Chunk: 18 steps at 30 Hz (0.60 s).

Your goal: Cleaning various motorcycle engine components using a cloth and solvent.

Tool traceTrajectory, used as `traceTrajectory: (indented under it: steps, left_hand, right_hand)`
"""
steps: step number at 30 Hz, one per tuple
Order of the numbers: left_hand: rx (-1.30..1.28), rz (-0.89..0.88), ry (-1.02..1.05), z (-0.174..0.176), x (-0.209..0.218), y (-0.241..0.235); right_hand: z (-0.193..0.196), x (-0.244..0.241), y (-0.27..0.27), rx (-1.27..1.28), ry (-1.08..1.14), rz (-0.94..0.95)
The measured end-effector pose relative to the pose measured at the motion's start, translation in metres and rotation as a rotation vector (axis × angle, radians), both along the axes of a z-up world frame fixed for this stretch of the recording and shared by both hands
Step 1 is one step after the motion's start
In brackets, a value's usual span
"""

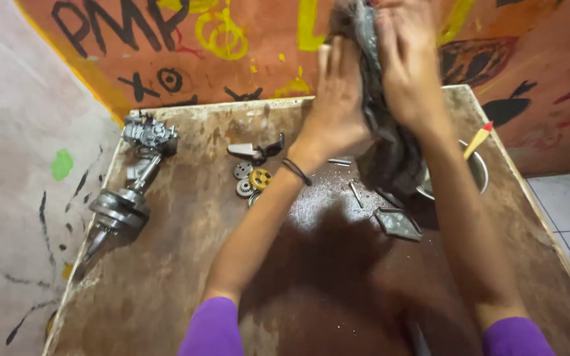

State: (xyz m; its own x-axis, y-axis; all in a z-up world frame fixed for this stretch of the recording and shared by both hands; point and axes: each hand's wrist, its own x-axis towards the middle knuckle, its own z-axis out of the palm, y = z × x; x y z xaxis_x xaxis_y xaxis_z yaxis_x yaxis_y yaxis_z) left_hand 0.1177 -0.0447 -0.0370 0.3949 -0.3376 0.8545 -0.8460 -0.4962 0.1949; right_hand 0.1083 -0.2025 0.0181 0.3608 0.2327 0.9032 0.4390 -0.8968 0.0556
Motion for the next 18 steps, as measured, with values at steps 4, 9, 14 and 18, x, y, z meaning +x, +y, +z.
traceTrajectory:
  steps: [4, 9, 14, 18]
  left_hand:
    - [0.035, 0.167, 0.014, 0.020, 0.002, 0.009]
    - [0.178, 0.133, 0.117, 0.031, -0.006, 0.010]
    - [-0.132, -0.212, 0.073, 0.054, -0.039, 0.030]
    - [-0.477, -0.558, 0.330, 0.014, -0.038, 0.019]
  right_hand:
    - [-0.009, -0.030, 0.002, 0.381, 0.527, 0.622]
    - [-0.056, -0.012, -0.006, 0.568, 0.599, 0.812]
    - [-0.070, 0.027, -0.020, 1.168, 0.472, 0.902]
    - [-0.083, 0.049, -0.026, 1.358, 0.484, 0.838]
